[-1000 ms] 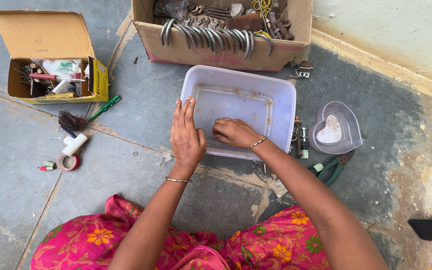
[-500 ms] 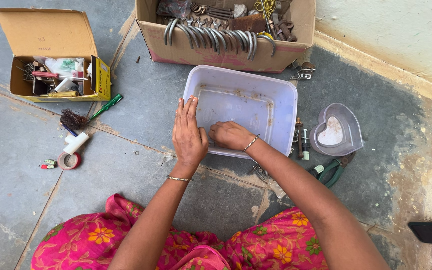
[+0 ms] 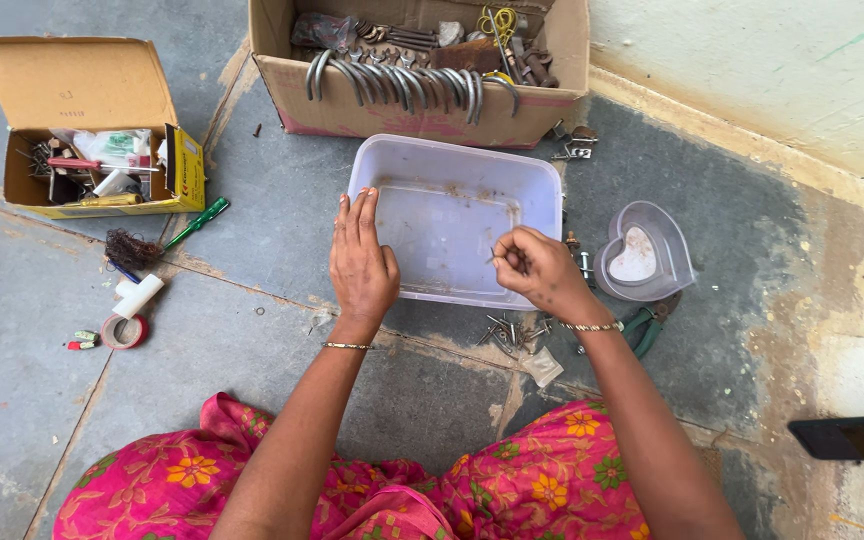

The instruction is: The person sits on the floor and sorts small hardware items from a white plastic container onto the floor. They handle pliers, screws, and small metal parts, placing them in separate piles. The person also uses a green tool to scrape the inside of the container before setting it aside.

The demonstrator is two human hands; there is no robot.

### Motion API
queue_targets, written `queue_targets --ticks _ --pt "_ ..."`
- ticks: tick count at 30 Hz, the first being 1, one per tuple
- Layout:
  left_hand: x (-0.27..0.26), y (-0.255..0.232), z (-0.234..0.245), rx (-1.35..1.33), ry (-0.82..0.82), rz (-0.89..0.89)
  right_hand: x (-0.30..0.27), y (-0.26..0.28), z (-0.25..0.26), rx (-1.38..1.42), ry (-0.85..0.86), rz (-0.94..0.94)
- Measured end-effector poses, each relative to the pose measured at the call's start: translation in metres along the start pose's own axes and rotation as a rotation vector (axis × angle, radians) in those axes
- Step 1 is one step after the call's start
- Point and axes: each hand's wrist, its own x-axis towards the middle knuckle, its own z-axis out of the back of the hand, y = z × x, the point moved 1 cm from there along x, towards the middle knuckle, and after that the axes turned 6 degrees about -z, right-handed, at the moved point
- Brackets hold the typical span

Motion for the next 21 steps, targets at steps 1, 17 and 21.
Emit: queue_targets --ticks 1,17,21 --pt "0.001 0.000 0.000 0.004 0.001 -0.003 -0.015 -0.003 0.007 -0.020 0.018 -0.070" --pt "-0.007 0.005 -0.002 0.003 0.156 0.072 -0.119 -0.084 -0.015 -0.351 -0.109 -0.148" --pt "-0.029 -0.001 0.004 -0.020 0.135 0.055 -0.120 -0.091 -0.008 -0.316 -0.122 -0.240"
